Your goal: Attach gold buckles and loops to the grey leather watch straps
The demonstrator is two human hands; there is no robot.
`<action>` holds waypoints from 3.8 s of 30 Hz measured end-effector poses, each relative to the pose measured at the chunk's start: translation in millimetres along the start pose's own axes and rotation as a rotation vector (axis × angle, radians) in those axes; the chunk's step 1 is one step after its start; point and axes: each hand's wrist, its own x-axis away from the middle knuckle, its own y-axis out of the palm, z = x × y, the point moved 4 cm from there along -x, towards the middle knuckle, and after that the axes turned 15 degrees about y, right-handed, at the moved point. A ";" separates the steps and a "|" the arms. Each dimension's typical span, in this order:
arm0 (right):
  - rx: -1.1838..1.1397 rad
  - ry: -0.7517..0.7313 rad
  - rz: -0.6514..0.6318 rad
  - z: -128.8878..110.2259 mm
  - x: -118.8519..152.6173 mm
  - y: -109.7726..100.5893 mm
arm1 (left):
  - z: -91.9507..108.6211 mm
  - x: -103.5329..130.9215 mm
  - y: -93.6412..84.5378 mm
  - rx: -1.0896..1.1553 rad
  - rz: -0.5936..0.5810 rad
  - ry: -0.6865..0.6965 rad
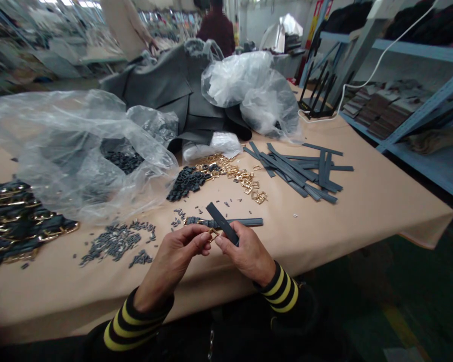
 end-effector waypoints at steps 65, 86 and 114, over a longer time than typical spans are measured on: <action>-0.372 -0.027 -0.227 -12.9 18.8 7.2 | -5.5 16.1 30.5 0.578 0.082 -0.145; -0.060 0.040 0.089 -7.9 22.3 14.4 | -5.9 22.9 17.6 0.106 0.228 0.022; -0.075 0.031 -0.125 -7.8 11.3 1.7 | 9.4 33.6 14.7 -0.317 -0.015 0.375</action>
